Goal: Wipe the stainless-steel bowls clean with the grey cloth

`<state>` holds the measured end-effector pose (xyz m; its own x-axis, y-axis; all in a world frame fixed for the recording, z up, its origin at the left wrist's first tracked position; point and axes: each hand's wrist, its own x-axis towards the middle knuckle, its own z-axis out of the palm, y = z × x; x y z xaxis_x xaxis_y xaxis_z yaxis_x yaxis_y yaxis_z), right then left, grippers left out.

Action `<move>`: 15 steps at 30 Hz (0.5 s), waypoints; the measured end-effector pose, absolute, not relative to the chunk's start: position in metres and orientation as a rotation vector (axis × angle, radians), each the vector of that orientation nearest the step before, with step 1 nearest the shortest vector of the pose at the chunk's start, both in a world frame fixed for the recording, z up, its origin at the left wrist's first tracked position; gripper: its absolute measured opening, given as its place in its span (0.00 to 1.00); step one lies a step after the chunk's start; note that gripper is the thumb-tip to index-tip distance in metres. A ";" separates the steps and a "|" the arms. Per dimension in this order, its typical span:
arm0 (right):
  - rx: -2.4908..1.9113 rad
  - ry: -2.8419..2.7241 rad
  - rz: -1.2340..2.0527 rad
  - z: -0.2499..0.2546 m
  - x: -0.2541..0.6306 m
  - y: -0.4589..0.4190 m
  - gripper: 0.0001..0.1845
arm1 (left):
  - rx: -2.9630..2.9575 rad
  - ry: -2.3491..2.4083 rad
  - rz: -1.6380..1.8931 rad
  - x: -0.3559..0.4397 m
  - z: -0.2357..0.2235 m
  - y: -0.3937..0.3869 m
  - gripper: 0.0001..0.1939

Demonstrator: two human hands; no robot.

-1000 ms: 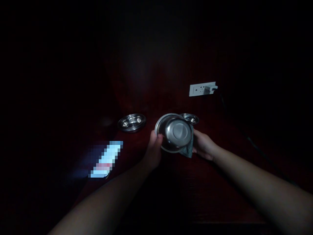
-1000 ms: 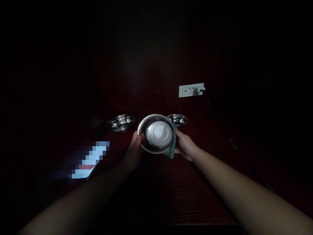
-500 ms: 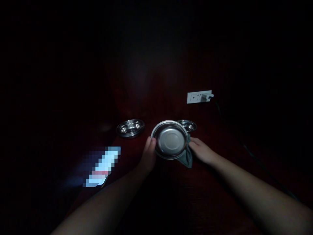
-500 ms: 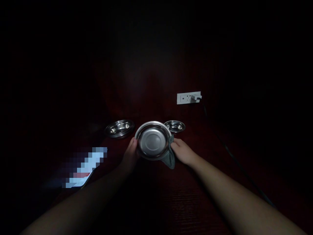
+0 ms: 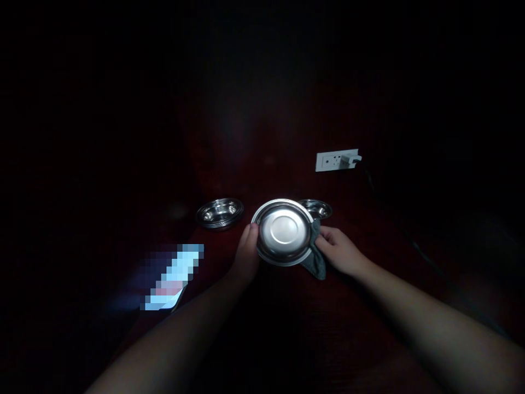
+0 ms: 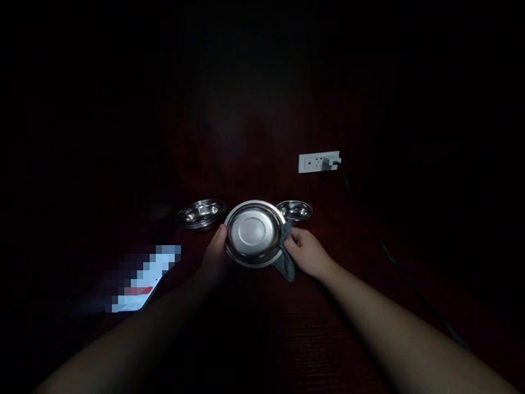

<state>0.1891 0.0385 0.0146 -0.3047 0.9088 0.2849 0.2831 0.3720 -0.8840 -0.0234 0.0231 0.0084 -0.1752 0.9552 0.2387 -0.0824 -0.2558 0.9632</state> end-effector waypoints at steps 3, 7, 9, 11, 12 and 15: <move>-1.040 -1.785 0.954 0.014 0.189 0.038 0.08 | 1.271 1.178 1.512 -0.026 0.012 0.025 0.28; -1.049 -1.785 0.968 0.013 0.190 0.038 0.09 | 1.255 1.143 1.435 -0.028 0.012 0.031 0.30; -1.057 -1.783 0.980 0.013 0.190 0.038 0.09 | 1.231 1.123 1.412 -0.029 0.009 0.034 0.31; -1.067 -1.786 0.980 0.014 0.191 0.038 0.09 | 1.202 1.115 1.400 -0.030 0.007 0.036 0.32; -1.069 -1.790 0.978 0.014 0.191 0.038 0.09 | 1.191 1.109 1.392 -0.030 0.006 0.037 0.33; -1.073 -1.803 0.964 0.016 0.191 0.037 0.10 | 1.186 1.076 1.369 -0.031 0.006 0.037 0.34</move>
<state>0.1909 0.0373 0.0165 -0.3115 0.9160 0.2528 0.2982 0.3468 -0.8893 -0.0312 0.0366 0.0056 -0.0319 0.9931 0.1130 -0.1242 -0.1162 0.9854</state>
